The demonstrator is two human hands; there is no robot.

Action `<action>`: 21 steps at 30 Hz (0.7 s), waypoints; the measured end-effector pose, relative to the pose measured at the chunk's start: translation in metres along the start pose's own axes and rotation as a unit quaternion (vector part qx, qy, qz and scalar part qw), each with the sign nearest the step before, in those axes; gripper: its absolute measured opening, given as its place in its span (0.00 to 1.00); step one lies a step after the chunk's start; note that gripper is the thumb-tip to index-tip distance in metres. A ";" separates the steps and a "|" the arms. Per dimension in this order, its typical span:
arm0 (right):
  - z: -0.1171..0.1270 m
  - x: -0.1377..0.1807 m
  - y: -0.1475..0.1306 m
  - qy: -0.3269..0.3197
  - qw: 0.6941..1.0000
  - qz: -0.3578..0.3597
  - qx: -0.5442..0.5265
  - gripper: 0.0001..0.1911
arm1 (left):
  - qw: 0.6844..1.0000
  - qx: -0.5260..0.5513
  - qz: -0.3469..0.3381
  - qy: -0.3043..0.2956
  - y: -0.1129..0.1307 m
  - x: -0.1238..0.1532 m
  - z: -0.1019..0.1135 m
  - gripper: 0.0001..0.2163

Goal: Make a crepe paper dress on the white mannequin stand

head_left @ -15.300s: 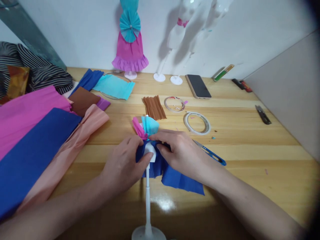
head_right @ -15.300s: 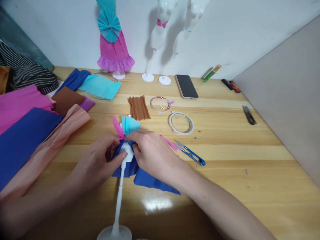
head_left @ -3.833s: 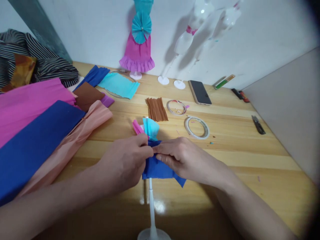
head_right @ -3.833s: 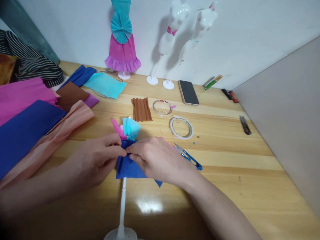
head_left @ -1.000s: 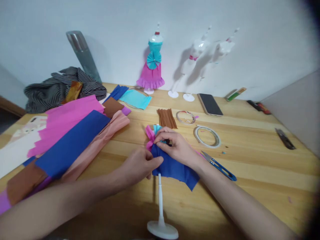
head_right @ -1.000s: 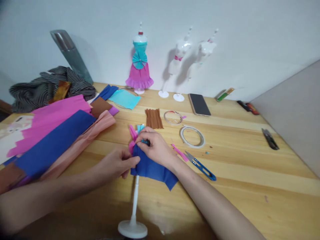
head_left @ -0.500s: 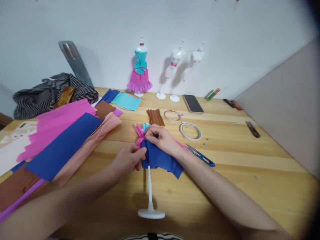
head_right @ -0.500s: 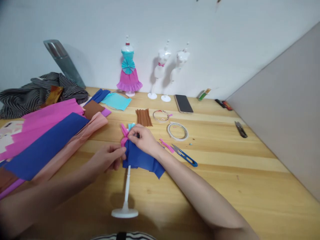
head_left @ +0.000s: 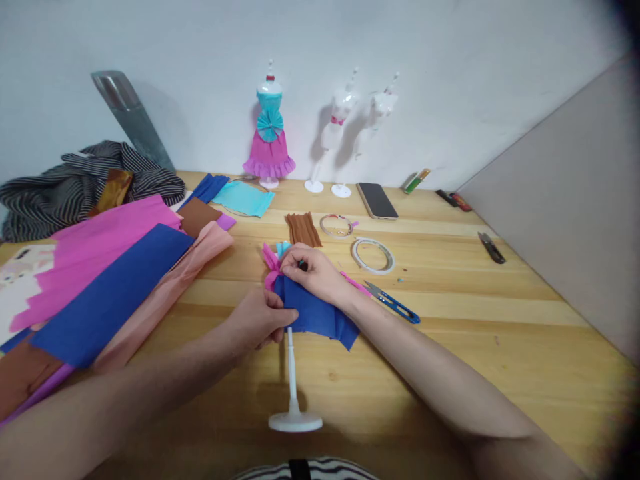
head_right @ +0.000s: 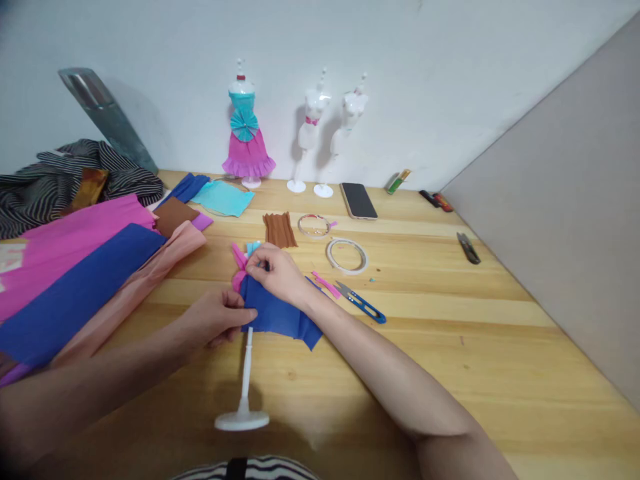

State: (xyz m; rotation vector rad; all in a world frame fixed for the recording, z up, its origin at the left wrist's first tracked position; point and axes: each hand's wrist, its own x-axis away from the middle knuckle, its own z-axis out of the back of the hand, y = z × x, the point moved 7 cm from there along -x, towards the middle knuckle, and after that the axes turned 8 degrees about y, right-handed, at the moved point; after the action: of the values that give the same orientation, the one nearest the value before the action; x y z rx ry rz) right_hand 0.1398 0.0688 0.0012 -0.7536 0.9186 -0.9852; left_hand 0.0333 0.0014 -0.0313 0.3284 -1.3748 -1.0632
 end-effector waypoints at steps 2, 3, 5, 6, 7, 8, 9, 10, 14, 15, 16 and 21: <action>0.000 0.000 0.001 0.001 1.000 0.002 -0.003 0.06 | 1.000 -0.022 -0.006 0.014 0.001 -0.001 0.001 0.16; -0.001 0.000 0.002 0.002 1.000 0.003 -0.005 0.06 | 0.999 -0.032 -0.011 0.019 0.002 -0.001 0.001 0.16; -0.001 -0.001 0.002 0.004 1.000 0.004 -0.008 0.07 | 0.998 -0.046 -0.017 0.027 0.002 -0.001 0.001 0.16; -0.001 -0.001 0.003 0.004 1.000 0.005 -0.009 0.07 | 0.998 -0.051 -0.015 0.028 0.002 -0.001 0.001 0.16; -0.001 0.000 0.003 0.005 1.000 0.006 -0.010 0.07 | 0.998 -0.053 -0.012 0.030 0.002 -0.002 0.002 0.16; -0.001 0.000 0.003 0.005 1.000 0.006 -0.010 0.07 | 0.998 -0.056 -0.010 0.030 0.001 -0.002 0.002 0.16; -0.001 0.000 0.003 0.006 1.000 0.006 -0.010 0.07 | 0.998 -0.059 -0.010 0.030 0.001 -0.002 0.003 0.17; -0.001 0.000 0.002 0.007 1.000 0.006 -0.010 0.07 | 0.998 -0.060 -0.015 0.028 0.002 -0.002 0.004 0.17; 0.000 0.000 0.001 0.015 1.000 0.005 -0.005 0.06 | 0.999 -0.036 -0.024 0.019 0.005 -0.002 0.008 0.18; 0.000 0.000 0.001 0.016 1.000 0.005 -0.004 0.06 | 0.999 -0.023 -0.019 0.020 0.006 -0.001 0.010 0.19; 0.000 0.000 0.001 0.015 1.000 0.004 -0.003 0.06 | 1.000 -0.012 -0.013 0.022 0.006 -0.001 0.011 0.19; 0.000 0.000 0.001 0.014 1.000 0.003 -0.003 0.06 | 1.000 0.013 -0.004 0.015 0.012 -0.002 0.009 0.18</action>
State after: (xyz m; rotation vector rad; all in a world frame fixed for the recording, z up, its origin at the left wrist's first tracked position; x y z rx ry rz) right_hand 0.1401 0.0691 -0.0002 -0.7446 0.9477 -0.9906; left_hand 0.0306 0.0127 -0.0216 0.3675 -1.3612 -1.0441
